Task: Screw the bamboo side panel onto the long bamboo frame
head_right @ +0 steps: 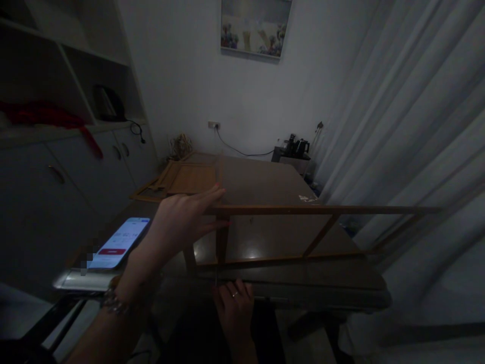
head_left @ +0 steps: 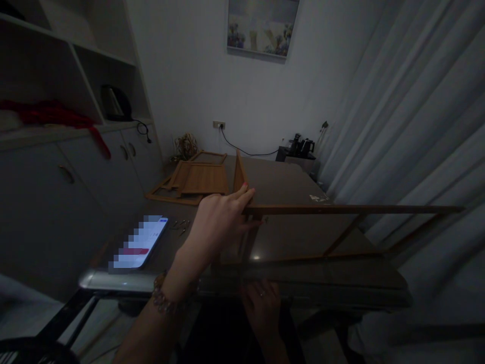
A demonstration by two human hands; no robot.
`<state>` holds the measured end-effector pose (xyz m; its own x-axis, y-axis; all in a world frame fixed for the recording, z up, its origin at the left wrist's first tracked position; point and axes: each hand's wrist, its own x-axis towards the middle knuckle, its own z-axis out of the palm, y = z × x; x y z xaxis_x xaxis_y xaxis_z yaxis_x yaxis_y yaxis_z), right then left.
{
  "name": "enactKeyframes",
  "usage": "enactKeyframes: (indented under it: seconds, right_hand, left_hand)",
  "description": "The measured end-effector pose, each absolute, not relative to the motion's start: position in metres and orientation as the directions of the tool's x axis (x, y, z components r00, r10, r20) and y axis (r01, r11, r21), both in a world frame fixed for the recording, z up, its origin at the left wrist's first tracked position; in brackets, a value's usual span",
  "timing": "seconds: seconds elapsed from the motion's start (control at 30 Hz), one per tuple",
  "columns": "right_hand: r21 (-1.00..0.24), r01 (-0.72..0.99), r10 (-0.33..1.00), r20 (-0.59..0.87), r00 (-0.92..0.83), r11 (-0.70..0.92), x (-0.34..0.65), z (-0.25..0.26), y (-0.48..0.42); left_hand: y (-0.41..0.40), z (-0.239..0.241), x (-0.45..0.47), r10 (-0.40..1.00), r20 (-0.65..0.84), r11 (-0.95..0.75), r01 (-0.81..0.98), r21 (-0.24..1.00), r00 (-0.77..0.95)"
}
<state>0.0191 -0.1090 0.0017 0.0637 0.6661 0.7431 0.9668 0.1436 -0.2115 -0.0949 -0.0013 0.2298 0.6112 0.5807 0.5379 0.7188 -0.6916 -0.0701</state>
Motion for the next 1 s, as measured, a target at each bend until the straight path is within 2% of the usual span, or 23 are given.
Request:
enactKeyframes:
  seconds: [0.27,0.5,0.7,1.0]
  right_hand:
    - [-0.318,0.939,0.681,0.717,0.147,0.132,0.0143,-0.0021,-0.1080]
    - [-0.328,0.935,0.693,0.705,0.147,0.135,0.0148,-0.0002,-0.1071]
    - [-0.334,0.933,0.702,0.697,0.148,0.136,0.0137,0.0002,-0.1084]
    - [-0.336,0.933,0.703,0.695,0.151,0.132,0.0146,-0.0019,-0.1069]
  left_hand:
    - [-0.0012,0.2289,-0.0955,0.559,0.558,-0.694,0.714,-0.090,0.613]
    - [-0.0056,0.2325,-0.0955,0.549,0.569,-0.724,0.689,-0.042,0.612]
    - [-0.0013,0.2287,-0.0925,0.552,0.598,-0.687,0.723,-0.069,0.581]
    - [-0.0041,0.2293,-0.0955,0.536,0.576,-0.717,0.693,-0.076,0.617]
